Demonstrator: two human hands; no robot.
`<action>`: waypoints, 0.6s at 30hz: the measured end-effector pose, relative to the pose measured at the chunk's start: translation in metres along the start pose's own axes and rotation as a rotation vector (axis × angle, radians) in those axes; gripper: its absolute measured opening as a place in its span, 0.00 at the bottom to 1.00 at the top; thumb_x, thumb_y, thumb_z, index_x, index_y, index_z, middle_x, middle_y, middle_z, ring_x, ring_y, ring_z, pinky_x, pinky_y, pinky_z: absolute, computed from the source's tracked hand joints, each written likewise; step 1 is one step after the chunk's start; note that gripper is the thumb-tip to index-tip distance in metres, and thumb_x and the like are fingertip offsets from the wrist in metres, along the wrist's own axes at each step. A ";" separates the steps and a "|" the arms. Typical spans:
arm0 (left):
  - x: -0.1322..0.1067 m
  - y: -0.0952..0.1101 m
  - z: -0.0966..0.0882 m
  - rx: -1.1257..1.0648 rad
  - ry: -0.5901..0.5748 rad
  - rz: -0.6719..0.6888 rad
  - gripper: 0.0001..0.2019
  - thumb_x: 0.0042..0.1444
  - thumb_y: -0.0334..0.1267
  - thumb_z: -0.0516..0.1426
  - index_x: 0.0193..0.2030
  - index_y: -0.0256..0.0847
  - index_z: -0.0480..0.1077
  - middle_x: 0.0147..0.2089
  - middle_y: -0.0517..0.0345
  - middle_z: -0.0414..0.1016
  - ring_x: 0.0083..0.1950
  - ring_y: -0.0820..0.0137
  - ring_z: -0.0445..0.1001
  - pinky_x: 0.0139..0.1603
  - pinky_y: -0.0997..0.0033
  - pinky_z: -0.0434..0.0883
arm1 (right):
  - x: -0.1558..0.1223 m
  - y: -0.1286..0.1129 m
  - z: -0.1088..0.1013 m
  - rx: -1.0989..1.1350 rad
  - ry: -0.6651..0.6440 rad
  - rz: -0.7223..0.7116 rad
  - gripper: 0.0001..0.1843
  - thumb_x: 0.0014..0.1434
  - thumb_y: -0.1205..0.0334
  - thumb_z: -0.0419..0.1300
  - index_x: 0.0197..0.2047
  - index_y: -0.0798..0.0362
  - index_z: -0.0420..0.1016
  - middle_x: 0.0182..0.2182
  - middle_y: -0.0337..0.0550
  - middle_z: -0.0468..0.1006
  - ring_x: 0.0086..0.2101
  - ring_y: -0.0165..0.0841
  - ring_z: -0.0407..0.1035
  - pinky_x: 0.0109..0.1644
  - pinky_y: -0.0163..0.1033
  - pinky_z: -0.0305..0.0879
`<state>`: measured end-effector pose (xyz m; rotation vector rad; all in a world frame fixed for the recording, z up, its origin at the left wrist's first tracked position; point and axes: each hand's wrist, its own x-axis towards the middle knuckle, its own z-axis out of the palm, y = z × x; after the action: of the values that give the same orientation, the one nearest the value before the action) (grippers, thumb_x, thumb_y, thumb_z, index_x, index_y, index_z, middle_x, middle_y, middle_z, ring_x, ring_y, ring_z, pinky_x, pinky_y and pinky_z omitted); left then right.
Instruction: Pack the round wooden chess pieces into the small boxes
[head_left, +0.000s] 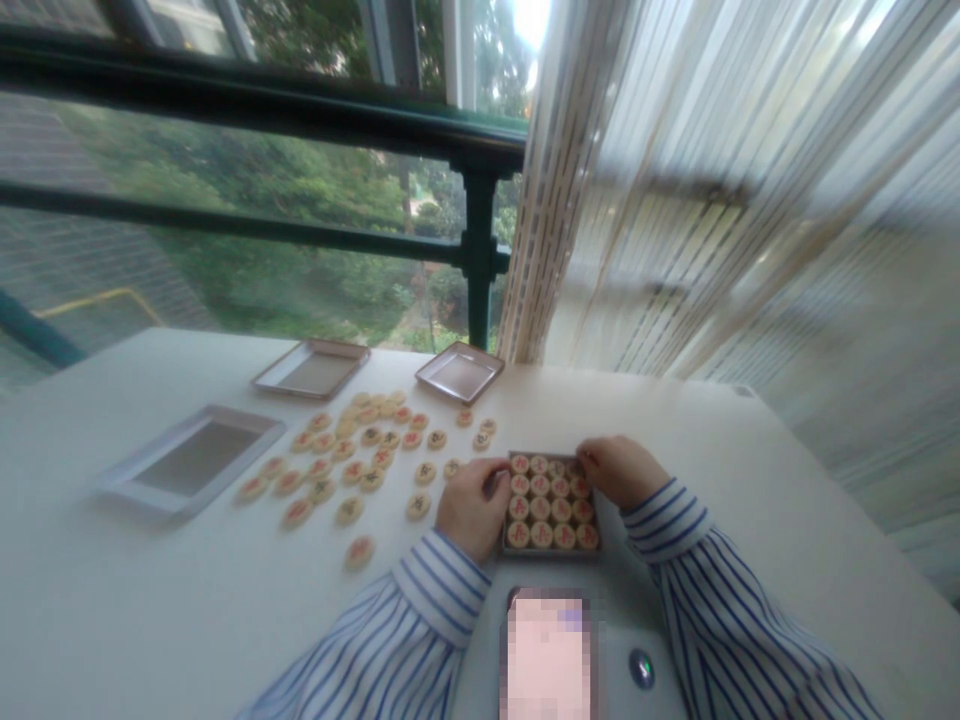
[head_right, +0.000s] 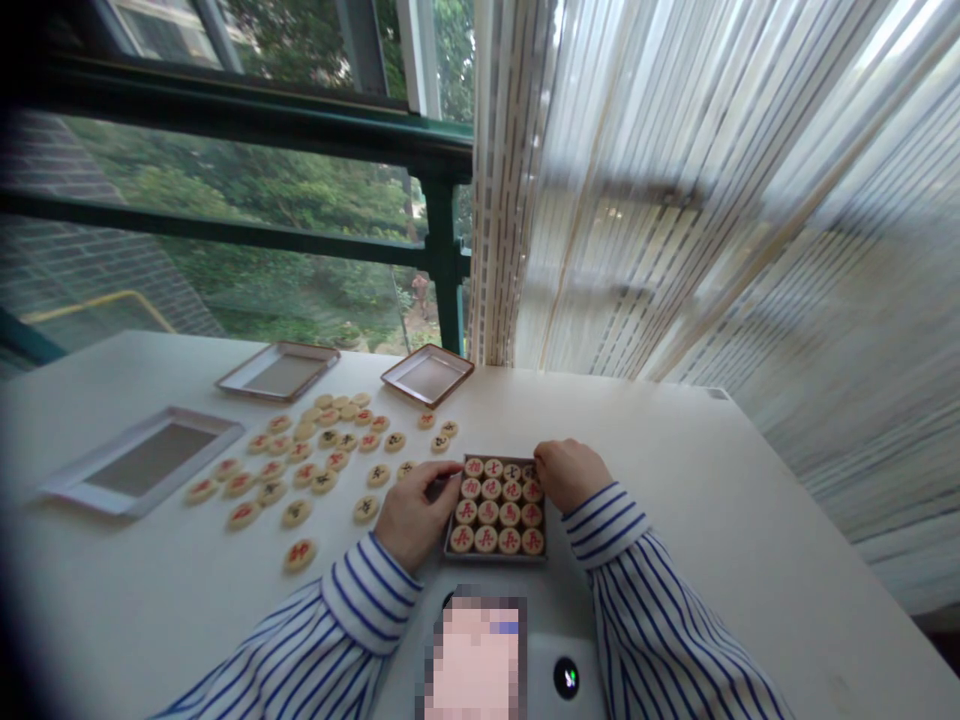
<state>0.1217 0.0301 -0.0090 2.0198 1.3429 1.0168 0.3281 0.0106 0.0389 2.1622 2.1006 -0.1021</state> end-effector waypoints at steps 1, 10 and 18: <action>0.000 0.000 0.000 0.002 0.001 0.001 0.10 0.50 0.38 0.52 0.37 0.41 0.72 0.37 0.57 0.76 0.39 0.69 0.72 0.42 0.67 0.69 | 0.000 0.000 0.000 0.000 -0.003 0.003 0.16 0.57 0.60 0.44 0.34 0.51 0.74 0.34 0.47 0.77 0.37 0.34 0.69 0.38 0.36 0.57; -0.003 0.007 -0.004 -0.002 0.052 0.020 0.10 0.49 0.39 0.53 0.35 0.40 0.72 0.36 0.55 0.76 0.40 0.67 0.73 0.41 0.66 0.70 | -0.010 -0.004 -0.017 0.084 0.162 0.035 0.16 0.57 0.58 0.47 0.46 0.48 0.68 0.37 0.42 0.75 0.38 0.33 0.67 0.40 0.35 0.58; -0.012 0.018 -0.013 -0.045 0.088 0.029 0.09 0.50 0.37 0.53 0.35 0.40 0.72 0.36 0.55 0.76 0.40 0.68 0.73 0.42 0.66 0.70 | -0.024 -0.017 -0.030 0.172 0.265 -0.083 0.14 0.57 0.59 0.47 0.42 0.49 0.70 0.34 0.40 0.75 0.34 0.29 0.67 0.39 0.33 0.58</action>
<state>0.1185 0.0121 0.0082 1.9874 1.3273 1.1511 0.3096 -0.0081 0.0715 2.2955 2.4086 -0.0040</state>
